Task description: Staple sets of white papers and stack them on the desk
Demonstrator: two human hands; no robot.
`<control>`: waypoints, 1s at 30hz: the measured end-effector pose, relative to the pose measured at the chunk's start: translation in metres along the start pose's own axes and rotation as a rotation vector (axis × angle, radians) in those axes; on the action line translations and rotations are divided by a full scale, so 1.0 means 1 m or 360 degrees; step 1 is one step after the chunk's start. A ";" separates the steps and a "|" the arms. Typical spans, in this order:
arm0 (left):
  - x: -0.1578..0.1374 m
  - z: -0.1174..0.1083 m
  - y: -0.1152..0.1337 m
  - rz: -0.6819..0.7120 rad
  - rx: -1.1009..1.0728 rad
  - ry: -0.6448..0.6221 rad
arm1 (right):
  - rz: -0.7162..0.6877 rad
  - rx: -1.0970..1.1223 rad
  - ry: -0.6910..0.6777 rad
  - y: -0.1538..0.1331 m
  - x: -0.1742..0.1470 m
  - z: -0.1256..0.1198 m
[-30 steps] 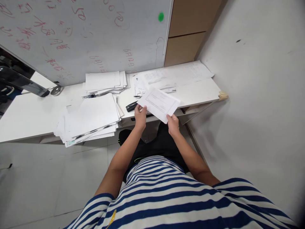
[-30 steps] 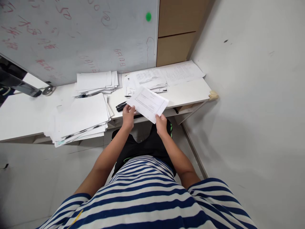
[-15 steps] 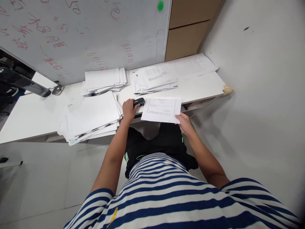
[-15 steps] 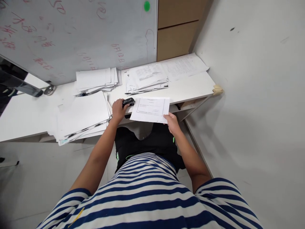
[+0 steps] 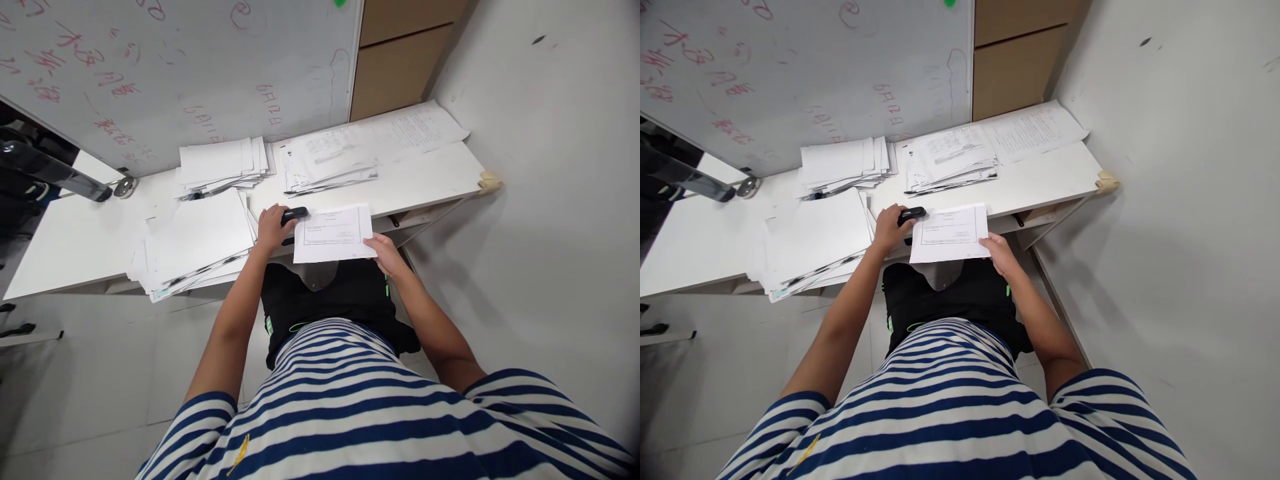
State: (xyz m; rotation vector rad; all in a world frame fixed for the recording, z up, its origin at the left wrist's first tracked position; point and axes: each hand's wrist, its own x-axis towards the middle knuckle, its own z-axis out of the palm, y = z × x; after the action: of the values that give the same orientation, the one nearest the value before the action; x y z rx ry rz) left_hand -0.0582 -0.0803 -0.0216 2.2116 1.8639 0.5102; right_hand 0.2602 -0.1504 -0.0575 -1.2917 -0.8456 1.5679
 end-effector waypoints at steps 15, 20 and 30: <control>0.055 0.002 0.051 -0.0232 -0.0092 0.0019 | 0.0056 0.0038 -0.0059 0.007 0.006 -0.008; 0.054 0.007 0.048 -0.0197 0.0032 0.0063 | 0.0050 -0.0014 -0.0052 0.009 0.007 -0.008; 0.056 0.003 0.036 -0.0061 -0.0082 -0.0078 | 0.0049 -0.0080 -0.0028 0.013 0.003 -0.005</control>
State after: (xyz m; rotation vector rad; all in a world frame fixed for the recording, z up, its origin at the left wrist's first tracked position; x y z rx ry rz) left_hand -0.0162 -0.0321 -0.0042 2.1325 1.8437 0.4871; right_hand 0.2624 -0.1521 -0.0720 -1.3339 -0.8849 1.5934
